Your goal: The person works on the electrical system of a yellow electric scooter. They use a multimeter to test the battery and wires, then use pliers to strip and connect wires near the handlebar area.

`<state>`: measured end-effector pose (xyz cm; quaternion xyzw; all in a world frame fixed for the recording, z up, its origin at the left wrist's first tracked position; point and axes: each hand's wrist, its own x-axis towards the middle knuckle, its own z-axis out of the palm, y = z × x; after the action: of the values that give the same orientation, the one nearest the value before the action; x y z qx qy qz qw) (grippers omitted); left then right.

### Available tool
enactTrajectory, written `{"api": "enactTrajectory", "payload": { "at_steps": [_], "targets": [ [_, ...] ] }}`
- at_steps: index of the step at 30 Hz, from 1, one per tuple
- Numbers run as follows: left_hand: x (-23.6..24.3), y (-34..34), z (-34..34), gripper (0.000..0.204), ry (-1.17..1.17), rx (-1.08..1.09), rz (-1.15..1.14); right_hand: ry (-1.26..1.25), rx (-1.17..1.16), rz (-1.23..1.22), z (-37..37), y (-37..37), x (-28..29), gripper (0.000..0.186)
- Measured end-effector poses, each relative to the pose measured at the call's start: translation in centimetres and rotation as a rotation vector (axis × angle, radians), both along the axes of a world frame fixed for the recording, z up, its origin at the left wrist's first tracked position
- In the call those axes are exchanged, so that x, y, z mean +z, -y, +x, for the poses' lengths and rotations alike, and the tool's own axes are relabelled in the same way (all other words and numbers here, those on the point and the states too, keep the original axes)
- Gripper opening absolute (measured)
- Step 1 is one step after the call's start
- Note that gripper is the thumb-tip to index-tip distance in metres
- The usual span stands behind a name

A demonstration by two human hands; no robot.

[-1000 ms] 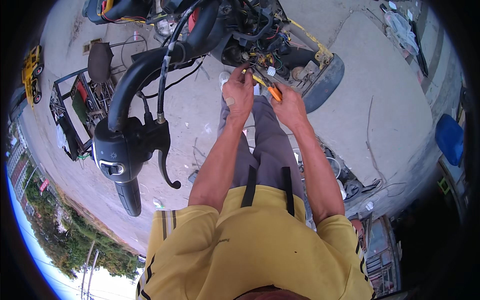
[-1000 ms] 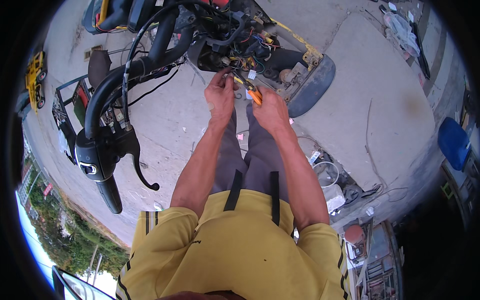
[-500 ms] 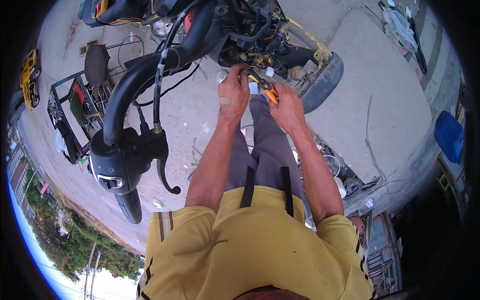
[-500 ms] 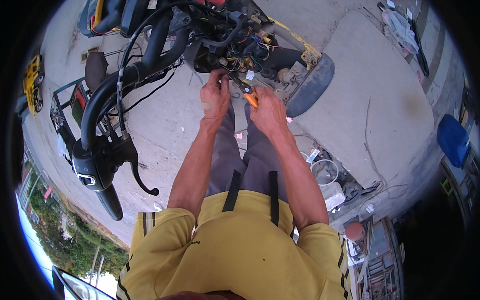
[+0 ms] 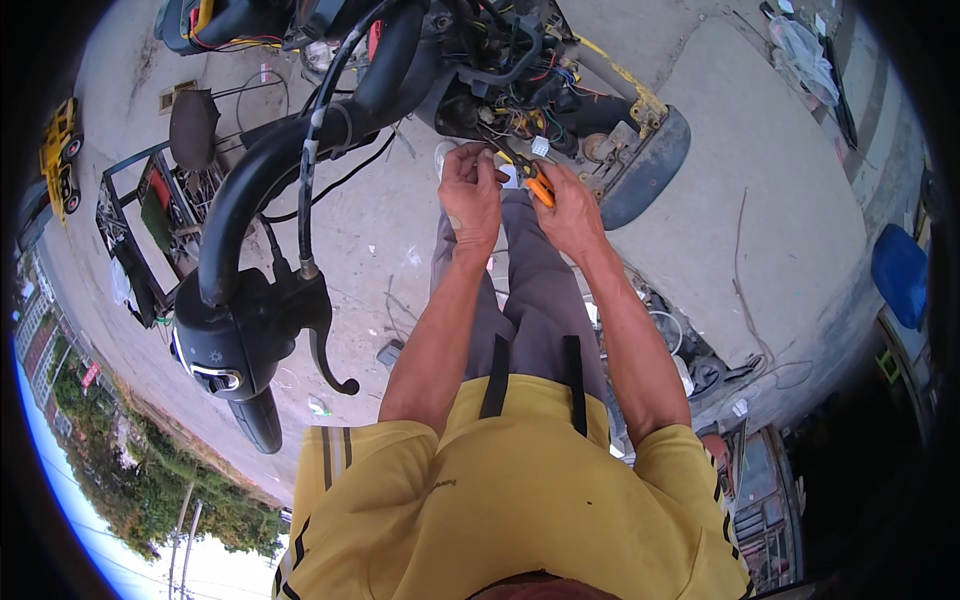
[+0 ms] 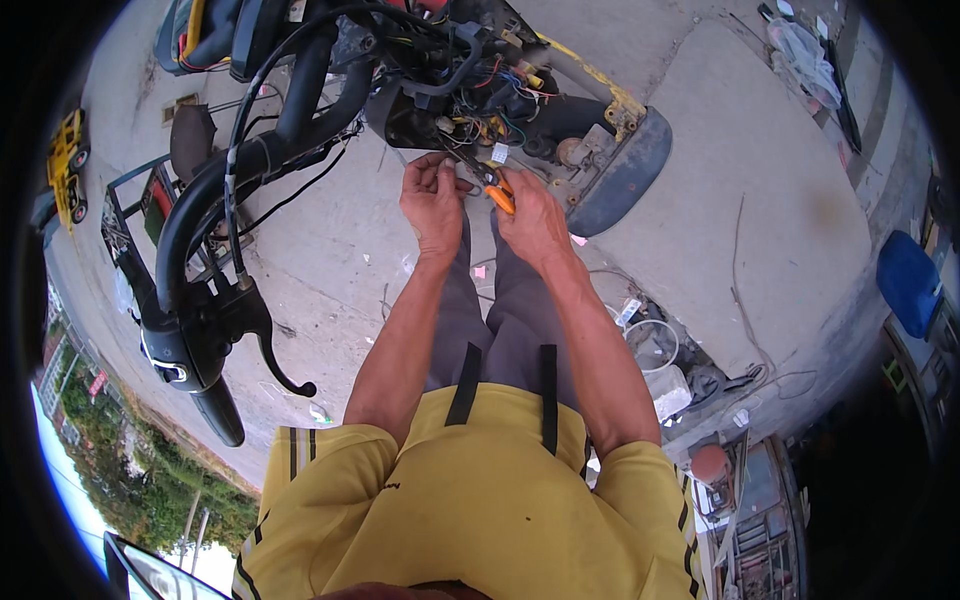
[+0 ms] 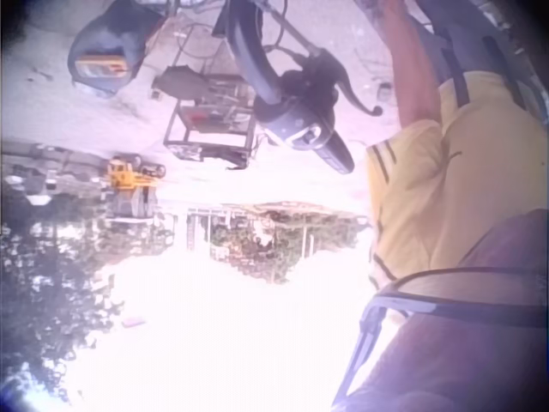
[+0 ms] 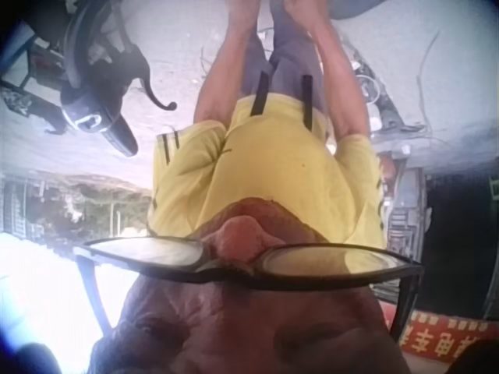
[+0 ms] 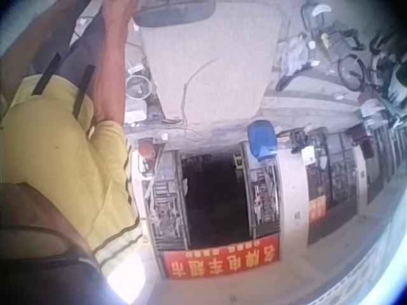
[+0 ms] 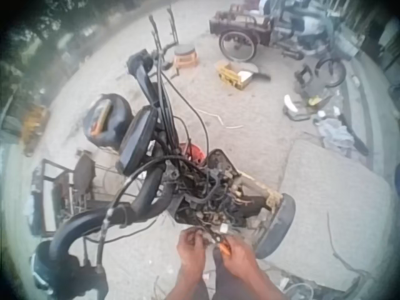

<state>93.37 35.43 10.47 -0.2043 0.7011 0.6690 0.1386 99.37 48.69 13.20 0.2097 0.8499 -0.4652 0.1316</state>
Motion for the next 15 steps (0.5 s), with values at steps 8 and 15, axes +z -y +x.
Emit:
{"api": "enactTrajectory", "payload": {
  "at_steps": [8,15],
  "targets": [
    [0.3,0.6,-0.5,0.022,-0.068,-0.098,-0.122,-0.046,-0.008,-0.069,-0.1,0.3,-1.0,0.035],
    [-0.2,1.1,-0.9,0.021,-0.225,-0.224,-0.381,0.269,-0.24,-0.814,-0.2,0.2,-1.4,0.019]
  ]
}}
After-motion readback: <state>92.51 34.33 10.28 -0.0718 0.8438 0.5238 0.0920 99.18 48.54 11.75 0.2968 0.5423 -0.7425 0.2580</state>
